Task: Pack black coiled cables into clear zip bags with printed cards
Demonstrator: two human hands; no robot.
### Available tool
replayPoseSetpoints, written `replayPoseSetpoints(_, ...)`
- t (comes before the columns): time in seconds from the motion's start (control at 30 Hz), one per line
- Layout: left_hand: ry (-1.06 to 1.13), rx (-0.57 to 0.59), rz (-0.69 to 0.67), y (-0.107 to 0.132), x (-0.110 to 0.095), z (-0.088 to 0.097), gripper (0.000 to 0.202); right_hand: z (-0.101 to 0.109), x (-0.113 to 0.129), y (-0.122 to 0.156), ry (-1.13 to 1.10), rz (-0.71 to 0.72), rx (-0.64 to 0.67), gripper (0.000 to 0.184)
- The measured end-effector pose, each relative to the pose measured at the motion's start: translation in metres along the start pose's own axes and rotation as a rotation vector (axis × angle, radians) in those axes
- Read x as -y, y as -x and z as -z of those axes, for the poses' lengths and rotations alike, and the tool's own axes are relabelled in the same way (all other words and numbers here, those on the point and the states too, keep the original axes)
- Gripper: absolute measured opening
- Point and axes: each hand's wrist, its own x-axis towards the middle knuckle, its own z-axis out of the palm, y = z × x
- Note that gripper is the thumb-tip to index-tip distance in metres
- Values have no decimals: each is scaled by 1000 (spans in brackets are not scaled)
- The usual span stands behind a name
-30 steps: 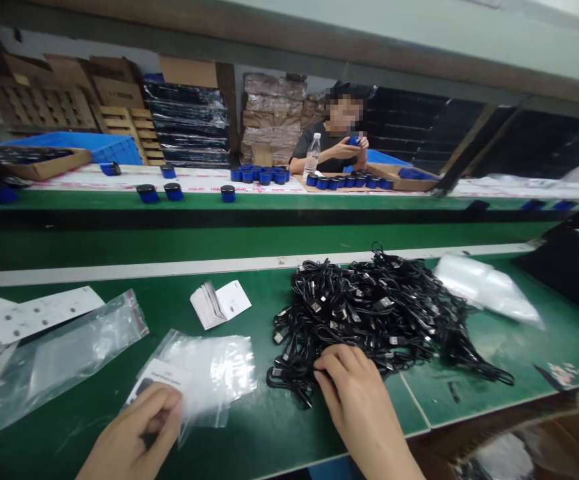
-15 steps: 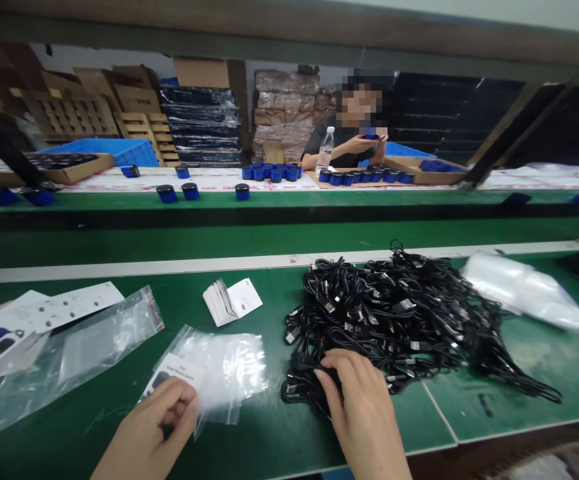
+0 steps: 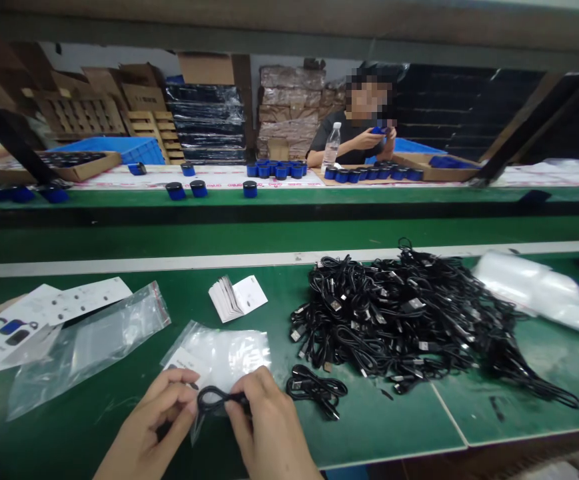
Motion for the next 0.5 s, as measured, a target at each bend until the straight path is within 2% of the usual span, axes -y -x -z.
replayPoseSetpoints(0.13,34,-30,36,4,7,-2,33,-5,-2,3,65,55,-53,15)
replayPoseSetpoints(0.27,-45,-169,-171,11,12,-15,24,-21,1,3,128,106,-179,15)
replayPoseSetpoints(0.33,-99,-256,-260,14,13,-21,20,-23,4,4,119,113,-197,14)
replayPoseSetpoints(0.4,-123,-313,-283,17,13,-22,18,-17,9,4,-1,100,-118,17)
replayPoseSetpoints(0.5,-104,-336,-265,19,11,-20,19,-2,15,4,-214,103,59,31)
